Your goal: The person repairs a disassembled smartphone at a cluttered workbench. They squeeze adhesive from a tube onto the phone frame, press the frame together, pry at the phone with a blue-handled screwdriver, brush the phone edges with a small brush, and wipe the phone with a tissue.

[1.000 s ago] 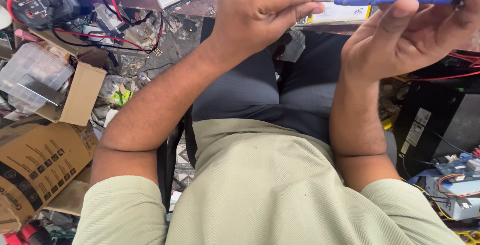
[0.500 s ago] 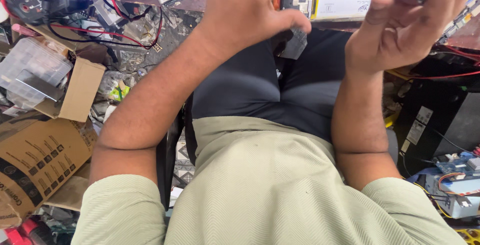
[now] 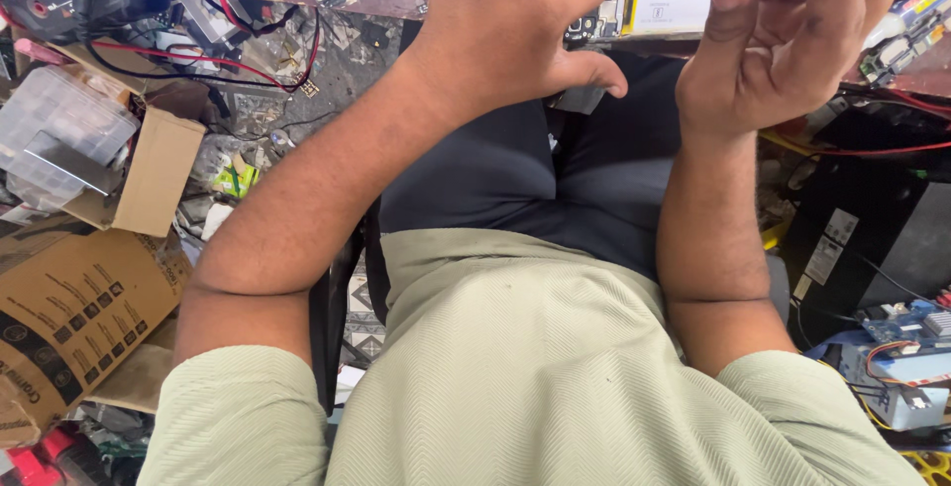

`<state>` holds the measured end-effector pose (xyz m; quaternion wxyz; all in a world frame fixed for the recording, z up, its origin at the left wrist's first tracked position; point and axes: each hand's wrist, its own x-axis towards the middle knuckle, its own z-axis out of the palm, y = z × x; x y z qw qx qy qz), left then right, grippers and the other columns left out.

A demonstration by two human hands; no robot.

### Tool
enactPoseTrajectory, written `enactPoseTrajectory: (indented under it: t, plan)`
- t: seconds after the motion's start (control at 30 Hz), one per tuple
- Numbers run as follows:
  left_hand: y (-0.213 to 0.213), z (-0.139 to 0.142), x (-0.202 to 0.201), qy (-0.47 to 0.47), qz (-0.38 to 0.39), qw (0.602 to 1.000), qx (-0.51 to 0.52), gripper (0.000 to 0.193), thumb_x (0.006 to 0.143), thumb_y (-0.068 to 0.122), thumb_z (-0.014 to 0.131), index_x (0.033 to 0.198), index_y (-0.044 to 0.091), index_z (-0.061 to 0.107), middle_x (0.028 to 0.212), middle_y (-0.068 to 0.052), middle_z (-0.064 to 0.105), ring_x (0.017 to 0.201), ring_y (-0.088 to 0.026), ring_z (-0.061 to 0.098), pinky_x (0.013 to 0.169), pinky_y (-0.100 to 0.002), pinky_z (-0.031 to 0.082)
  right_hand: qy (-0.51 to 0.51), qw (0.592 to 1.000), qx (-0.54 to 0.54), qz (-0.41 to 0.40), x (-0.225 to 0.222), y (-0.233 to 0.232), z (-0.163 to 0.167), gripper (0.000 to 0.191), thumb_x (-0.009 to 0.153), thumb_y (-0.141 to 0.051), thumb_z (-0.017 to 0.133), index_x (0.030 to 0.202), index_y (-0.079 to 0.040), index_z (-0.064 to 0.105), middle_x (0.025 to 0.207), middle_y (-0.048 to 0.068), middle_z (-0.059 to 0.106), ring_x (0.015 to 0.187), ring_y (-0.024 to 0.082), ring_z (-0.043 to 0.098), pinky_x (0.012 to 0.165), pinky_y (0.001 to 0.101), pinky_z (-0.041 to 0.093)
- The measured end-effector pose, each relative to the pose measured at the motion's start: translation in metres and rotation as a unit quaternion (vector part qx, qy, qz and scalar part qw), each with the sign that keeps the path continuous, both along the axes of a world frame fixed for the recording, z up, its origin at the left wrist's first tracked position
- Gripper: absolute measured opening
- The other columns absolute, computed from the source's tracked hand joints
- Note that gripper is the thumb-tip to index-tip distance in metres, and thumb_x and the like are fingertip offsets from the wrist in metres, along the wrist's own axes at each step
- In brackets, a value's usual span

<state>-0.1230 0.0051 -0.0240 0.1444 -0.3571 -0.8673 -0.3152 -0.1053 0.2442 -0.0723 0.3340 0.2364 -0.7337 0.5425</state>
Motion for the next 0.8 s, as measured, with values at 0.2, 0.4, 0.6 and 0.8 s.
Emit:
enactPoseTrajectory:
  t: [0.2,0.4,0.6,0.8]
  plan:
    - [0.000,-0.004,0.001,-0.001,0.007,1.000,0.003,0.071,0.069,0.065,0.095,0.113,0.013,0.073,0.100,-0.004,0.067,0.091,-0.026,0.066,0.071,-0.043,0.049,-0.001,0.999,0.021,-0.042,0.002,0.003,-0.001,0.045,0.109,-0.010,0.071,0.148,-0.004,0.049,0.144,0.011,0.049,0.083,0.025,0.076,0.072,0.0329,0.062]
    - [-0.001,-0.009,0.002,0.001,0.005,1.000,0.030,0.058,0.080,0.057,0.091,0.114,0.013,0.073,0.106,-0.002,0.068,0.096,-0.025,0.067,0.077,-0.042,0.051,-0.020,0.999,-0.034,-0.032,0.005,0.010,-0.011,0.049,0.111,-0.006,0.070,0.152,-0.009,0.044,0.148,0.009,0.050,0.090,0.026,0.076,0.076,0.0347,0.065]
    - [0.004,-0.012,0.005,-0.009,0.027,0.999,0.036,0.028,0.092,0.031,0.086,0.113,0.017,0.075,0.099,-0.001,0.068,0.089,-0.023,0.067,0.072,-0.040,0.051,-0.047,0.994,-0.095,-0.042,0.006,0.022,-0.031,0.057,0.114,0.003,0.068,0.160,-0.012,0.039,0.155,0.007,0.055,0.101,0.023,0.072,0.083,0.0369,0.061]
    - [0.009,-0.013,0.005,-0.013,0.028,0.999,0.044,0.016,0.095,0.026,0.082,0.107,0.018,0.076,0.094,0.000,0.067,0.084,-0.022,0.066,0.069,-0.041,0.049,-0.058,0.990,-0.116,-0.049,0.008,0.020,-0.033,0.057,0.115,0.005,0.066,0.161,-0.013,0.039,0.148,0.007,0.060,0.099,0.022,0.069,0.083,0.0360,0.058]
